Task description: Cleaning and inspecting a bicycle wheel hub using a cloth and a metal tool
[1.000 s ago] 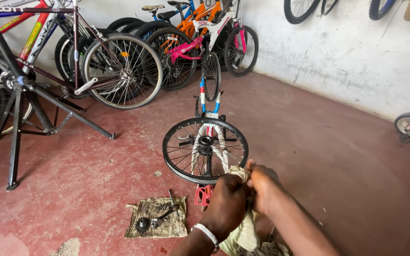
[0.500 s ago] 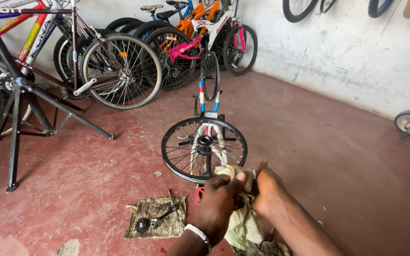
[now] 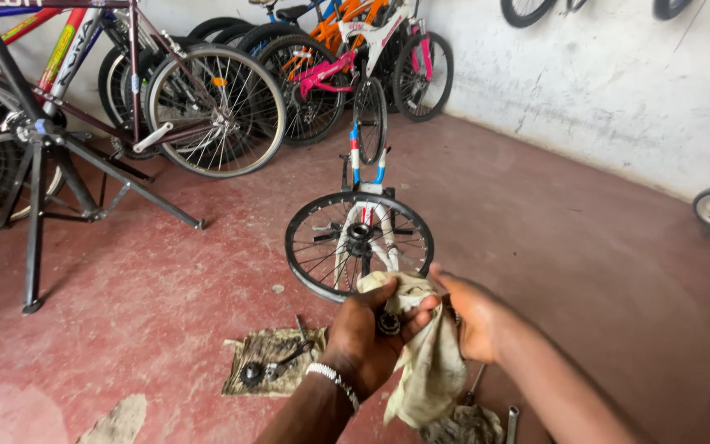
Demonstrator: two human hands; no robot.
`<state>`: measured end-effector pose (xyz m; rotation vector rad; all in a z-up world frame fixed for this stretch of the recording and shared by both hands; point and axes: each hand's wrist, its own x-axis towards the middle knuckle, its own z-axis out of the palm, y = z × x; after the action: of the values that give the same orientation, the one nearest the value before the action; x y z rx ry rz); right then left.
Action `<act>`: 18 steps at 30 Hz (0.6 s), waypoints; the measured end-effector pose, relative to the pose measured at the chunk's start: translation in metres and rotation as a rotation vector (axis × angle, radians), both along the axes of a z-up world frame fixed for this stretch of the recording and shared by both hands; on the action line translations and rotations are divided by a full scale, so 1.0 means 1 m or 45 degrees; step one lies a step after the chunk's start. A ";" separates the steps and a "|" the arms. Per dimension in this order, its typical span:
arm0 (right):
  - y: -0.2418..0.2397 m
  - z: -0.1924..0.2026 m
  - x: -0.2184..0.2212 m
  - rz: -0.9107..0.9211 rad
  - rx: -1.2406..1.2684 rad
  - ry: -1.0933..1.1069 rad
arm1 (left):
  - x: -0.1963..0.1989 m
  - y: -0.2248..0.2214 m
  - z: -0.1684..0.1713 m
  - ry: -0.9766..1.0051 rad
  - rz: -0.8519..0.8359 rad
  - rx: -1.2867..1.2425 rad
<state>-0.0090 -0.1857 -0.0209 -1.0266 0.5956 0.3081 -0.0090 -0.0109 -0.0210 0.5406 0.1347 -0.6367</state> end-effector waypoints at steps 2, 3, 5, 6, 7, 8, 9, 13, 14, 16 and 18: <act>0.002 0.005 -0.005 0.133 -0.021 -0.067 | 0.004 0.002 -0.004 0.029 -0.006 0.040; 0.001 0.008 -0.006 0.260 -0.048 -0.145 | 0.008 0.001 -0.006 0.049 -0.020 0.073; 0.009 0.011 -0.007 -0.016 -0.233 -0.255 | 0.007 0.002 0.003 0.024 0.034 0.121; 0.013 0.014 -0.005 -0.292 -0.420 -0.373 | 0.009 0.002 0.009 -0.009 0.087 0.167; 0.006 0.009 -0.003 -0.288 -0.421 -0.369 | 0.018 0.002 -0.002 -0.004 0.091 0.167; -0.001 0.005 0.000 -0.328 -1.112 -0.432 | 0.028 0.001 -0.012 0.030 0.135 0.130; -0.008 0.001 0.002 -0.350 -1.802 -0.495 | 0.038 0.000 -0.022 0.064 0.179 0.092; 0.030 0.010 -0.025 -0.271 -1.711 -0.772 | 0.032 -0.002 -0.006 0.070 0.171 -0.020; 0.044 0.012 -0.031 -0.186 -1.761 -0.893 | 0.025 -0.003 0.001 0.082 0.152 -0.058; 0.059 0.013 -0.036 -0.096 -1.808 -1.011 | 0.013 -0.006 0.010 0.099 0.133 -0.095; 0.063 0.012 -0.034 -0.059 -1.904 -0.969 | 0.001 -0.008 0.015 0.059 0.056 -0.130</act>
<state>-0.0431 -0.1222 -0.0092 -2.3789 0.0433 -0.7027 -0.0075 -0.0187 -0.0059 0.4236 0.1564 -0.6097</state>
